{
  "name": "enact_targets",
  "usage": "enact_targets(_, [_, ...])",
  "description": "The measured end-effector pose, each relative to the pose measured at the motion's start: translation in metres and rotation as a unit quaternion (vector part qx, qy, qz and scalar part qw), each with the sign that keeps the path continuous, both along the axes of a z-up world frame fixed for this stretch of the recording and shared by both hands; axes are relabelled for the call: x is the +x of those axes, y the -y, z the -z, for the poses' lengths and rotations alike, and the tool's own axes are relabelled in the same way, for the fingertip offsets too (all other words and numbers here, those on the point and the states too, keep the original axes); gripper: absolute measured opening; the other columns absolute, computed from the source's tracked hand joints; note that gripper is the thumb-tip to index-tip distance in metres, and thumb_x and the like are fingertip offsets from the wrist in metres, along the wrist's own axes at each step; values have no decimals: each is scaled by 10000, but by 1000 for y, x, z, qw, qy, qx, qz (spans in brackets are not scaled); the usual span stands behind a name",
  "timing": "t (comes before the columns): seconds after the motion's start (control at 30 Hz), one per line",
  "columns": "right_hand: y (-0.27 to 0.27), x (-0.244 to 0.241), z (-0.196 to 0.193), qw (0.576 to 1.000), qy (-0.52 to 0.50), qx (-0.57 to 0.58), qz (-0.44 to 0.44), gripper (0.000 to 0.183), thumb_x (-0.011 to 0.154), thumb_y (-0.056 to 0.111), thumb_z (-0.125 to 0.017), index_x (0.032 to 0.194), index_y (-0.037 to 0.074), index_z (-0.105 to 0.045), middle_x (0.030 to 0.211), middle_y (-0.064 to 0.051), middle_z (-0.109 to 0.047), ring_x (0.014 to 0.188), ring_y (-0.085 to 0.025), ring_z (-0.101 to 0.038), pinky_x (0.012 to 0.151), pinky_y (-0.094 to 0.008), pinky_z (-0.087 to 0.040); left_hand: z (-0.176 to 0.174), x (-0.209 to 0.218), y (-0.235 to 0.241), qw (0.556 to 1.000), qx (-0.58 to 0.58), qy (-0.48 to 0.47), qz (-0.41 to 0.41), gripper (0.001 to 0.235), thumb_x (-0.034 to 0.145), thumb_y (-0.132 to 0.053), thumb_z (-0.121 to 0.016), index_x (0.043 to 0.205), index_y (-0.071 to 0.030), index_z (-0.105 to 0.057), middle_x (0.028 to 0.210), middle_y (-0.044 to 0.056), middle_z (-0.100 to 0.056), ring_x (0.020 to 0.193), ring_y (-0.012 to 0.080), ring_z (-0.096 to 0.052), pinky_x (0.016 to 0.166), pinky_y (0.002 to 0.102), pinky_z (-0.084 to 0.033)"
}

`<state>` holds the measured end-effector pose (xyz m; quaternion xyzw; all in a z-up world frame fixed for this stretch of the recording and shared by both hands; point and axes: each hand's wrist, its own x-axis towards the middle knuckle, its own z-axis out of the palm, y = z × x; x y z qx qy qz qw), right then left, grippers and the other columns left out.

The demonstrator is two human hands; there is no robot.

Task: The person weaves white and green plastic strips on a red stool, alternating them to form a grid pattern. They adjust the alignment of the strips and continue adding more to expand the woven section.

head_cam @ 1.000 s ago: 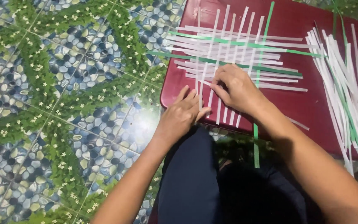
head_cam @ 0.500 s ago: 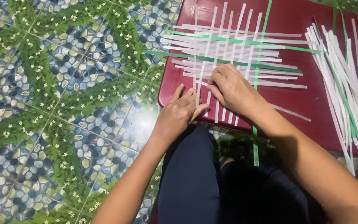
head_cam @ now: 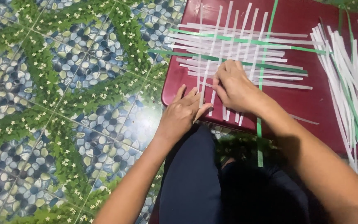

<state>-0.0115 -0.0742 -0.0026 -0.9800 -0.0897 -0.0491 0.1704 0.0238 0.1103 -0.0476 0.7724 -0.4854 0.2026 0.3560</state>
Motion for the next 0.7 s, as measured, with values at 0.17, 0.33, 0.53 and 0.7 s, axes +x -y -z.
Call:
enact_targets(0.17, [-3, -3, -18, 996, -61, 59, 25, 49, 795, 91, -532, 774, 52, -511, 858, -102, -402, 899, -304, -425, 822, -368, -364, -2, 0, -4, 1000, 14, 0, 3, 233, 846, -268, -610, 850, -44, -673, 896, 123, -672, 957, 235, -622, 953, 428, -396])
enact_targets(0.33, [-7, -2, -18, 994, -74, 80, 29, 50, 802, 85, -528, 762, 57, -524, 862, -88, -398, 874, -272, -419, 813, -362, -363, 6, 2, 0, 1000, 15, 25, 5, 243, 834, -266, -628, 836, -27, -670, 884, 141, -669, 948, 246, -623, 952, 418, -407])
enact_targets(0.53, [-7, -2, -20, 991, -84, 95, 28, 61, 811, 93, -526, 762, 57, -517, 873, -101, -398, 886, -283, -413, 831, -384, -357, 3, 2, -4, 999, 29, 14, 26, 224, 821, -217, -637, 872, -1, -665, 910, 157, -661, 958, 255, -617, 974, 406, -393])
enact_targets(0.7, [-5, -1, -27, 986, -111, 125, 24, 59, 817, 91, -524, 772, 52, -524, 896, -103, -404, 904, -280, -409, 839, -380, -355, 5, 0, 1, 1000, 25, -7, 18, 262, 829, -252, -623, 870, 3, -664, 918, 172, -654, 962, 265, -615, 976, 405, -385])
